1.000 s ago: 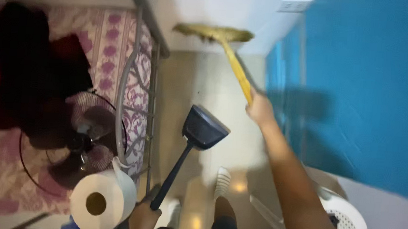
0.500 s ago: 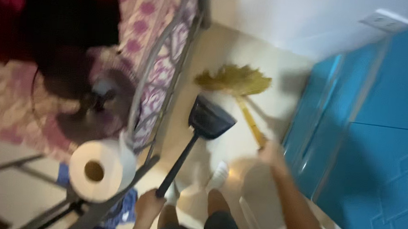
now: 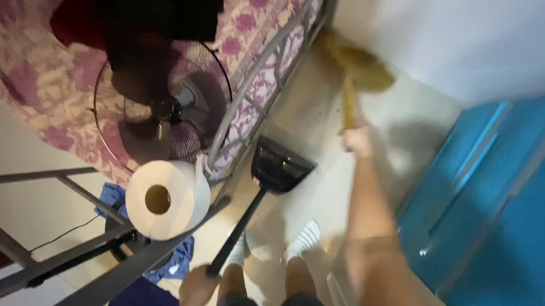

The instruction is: The person cleans a standing fan with a tissue, sweeps the floor with a broom and dustpan, and then reassembles the fan by attaching the blades and securing the front grille.

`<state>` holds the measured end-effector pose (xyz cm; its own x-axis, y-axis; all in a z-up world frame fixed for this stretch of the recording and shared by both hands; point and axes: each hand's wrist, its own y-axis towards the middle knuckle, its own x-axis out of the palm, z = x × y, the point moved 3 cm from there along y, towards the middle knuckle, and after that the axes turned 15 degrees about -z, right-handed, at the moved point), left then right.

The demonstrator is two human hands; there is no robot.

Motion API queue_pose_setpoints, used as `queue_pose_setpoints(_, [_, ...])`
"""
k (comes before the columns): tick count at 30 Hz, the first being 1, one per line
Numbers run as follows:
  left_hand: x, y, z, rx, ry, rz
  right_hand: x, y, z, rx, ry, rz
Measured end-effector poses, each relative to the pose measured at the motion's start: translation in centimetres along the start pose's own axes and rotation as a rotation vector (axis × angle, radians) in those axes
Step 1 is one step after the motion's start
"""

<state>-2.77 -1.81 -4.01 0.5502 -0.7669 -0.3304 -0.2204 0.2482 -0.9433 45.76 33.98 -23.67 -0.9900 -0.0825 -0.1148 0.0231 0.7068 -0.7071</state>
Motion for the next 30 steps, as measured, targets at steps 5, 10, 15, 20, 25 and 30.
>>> queue_pose_setpoints(5, [2.6, 0.4, -3.2, 0.008, -0.194, 0.016, 10.6, 0.5, 3.7, -0.180, -0.926, 0.023])
queue_pose_setpoints(10, [3.8, -0.3, -3.9, 0.002, -0.259, -0.037, 6.9, -4.9, 6.8, 0.106, -1.409, -0.229])
queue_pose_setpoints(15, [3.2, -0.5, -2.1, 0.058, -0.210, -0.014, -3.7, -10.8, 8.5, 0.279, -1.364, -0.119])
queue_pose_setpoints(20, [2.2, -0.5, -0.2, 0.142, -0.264, -0.010, -9.1, -16.7, 11.8, 0.244, -1.175, 0.138])
queue_pose_setpoints(25, [0.8, 0.4, 0.5, 0.175, -0.221, -0.005, -7.7, -20.4, 18.8, 0.340, -0.912, 0.178])
queue_pose_setpoints(30, [-1.1, 1.1, 1.0, 0.230, -0.237, 0.033, 0.5, -29.9, 25.8, 0.439, -0.783, 0.151])
